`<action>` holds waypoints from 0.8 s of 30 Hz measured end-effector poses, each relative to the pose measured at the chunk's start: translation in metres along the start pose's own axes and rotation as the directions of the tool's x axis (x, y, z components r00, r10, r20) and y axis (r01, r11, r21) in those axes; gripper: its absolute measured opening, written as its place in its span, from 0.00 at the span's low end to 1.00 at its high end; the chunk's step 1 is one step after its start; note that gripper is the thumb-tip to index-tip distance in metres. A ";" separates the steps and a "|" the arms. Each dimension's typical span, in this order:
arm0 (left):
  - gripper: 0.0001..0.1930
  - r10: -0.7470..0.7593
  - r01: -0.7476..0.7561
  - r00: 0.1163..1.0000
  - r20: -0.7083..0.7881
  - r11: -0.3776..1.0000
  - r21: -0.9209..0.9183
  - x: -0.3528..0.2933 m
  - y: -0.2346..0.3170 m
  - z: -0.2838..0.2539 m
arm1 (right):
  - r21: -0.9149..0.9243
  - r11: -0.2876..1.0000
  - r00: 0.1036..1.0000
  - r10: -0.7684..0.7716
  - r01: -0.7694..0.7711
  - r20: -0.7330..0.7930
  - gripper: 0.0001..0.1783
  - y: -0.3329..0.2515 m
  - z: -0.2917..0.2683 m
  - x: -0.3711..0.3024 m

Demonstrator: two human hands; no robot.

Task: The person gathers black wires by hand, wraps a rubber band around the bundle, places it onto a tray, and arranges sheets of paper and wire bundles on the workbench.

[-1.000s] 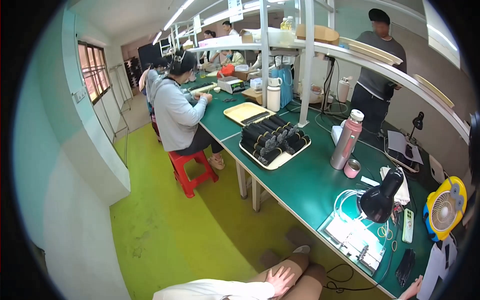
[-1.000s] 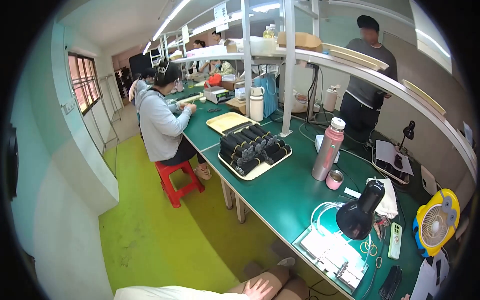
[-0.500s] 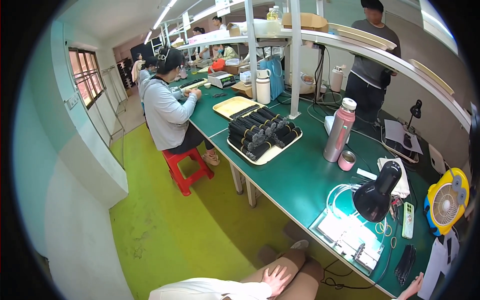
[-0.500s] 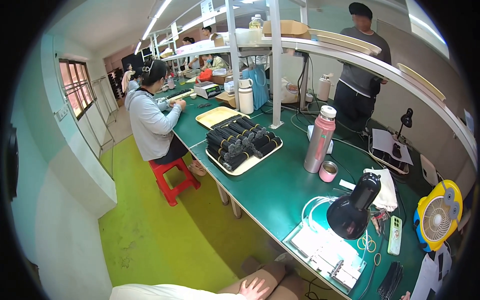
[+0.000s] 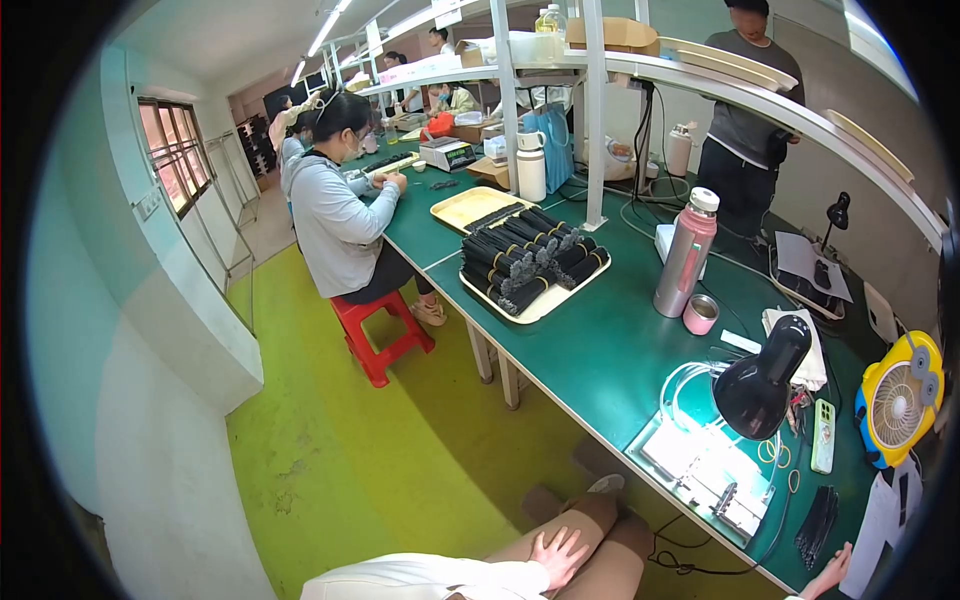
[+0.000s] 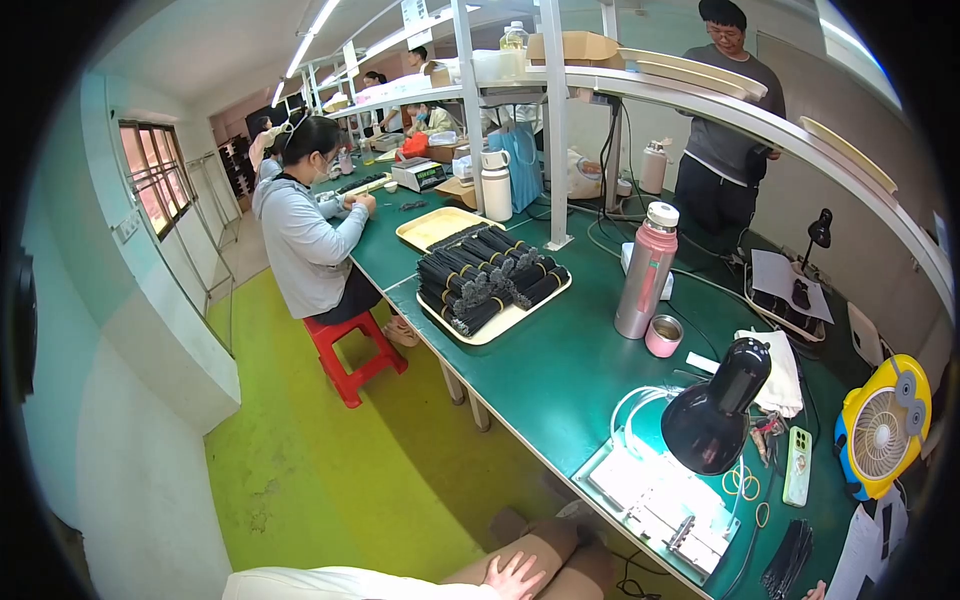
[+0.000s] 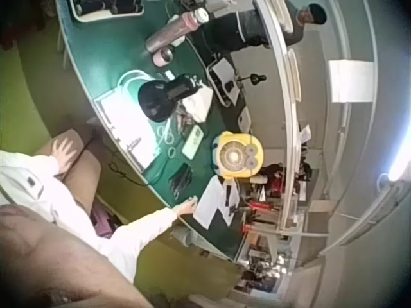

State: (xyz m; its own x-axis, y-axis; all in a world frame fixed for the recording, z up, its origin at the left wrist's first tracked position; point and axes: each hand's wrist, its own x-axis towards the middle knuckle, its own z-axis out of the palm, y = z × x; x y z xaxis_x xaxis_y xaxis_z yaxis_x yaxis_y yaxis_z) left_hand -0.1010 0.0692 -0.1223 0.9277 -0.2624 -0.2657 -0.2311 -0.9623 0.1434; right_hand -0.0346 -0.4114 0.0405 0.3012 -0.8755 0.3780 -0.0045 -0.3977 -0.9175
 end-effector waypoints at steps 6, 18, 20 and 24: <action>0.27 0.001 -0.001 0.999 0.034 1.000 -0.002 0.000 0.003 0.001 | -0.025 1.000 1.000 -0.002 0.002 0.012 0.09 0.004 -0.003 0.005; 0.27 0.010 -0.010 1.000 -0.006 1.000 -0.004 0.001 0.000 -0.001 | 0.025 1.000 1.000 0.012 -0.011 -0.009 0.09 0.003 -0.002 0.003; 0.27 0.005 -0.005 1.000 -0.003 1.000 -0.009 0.001 0.000 0.001 | 0.024 0.999 1.000 0.022 -0.021 -0.011 0.09 0.002 0.000 0.002; 0.27 0.004 -0.004 1.000 0.000 1.000 -0.015 0.002 -0.001 0.003 | 0.056 0.995 0.995 0.074 -0.078 0.069 0.14 0.027 0.002 0.022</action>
State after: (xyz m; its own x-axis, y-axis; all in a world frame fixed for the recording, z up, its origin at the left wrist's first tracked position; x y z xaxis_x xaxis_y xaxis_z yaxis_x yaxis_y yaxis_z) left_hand -0.1000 0.0699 -0.1258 0.9267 -0.2662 -0.2652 -0.2303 -0.9601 0.1588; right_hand -0.0264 -0.4408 0.0242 0.3653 -0.8813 0.2998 0.0260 -0.3123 -0.9496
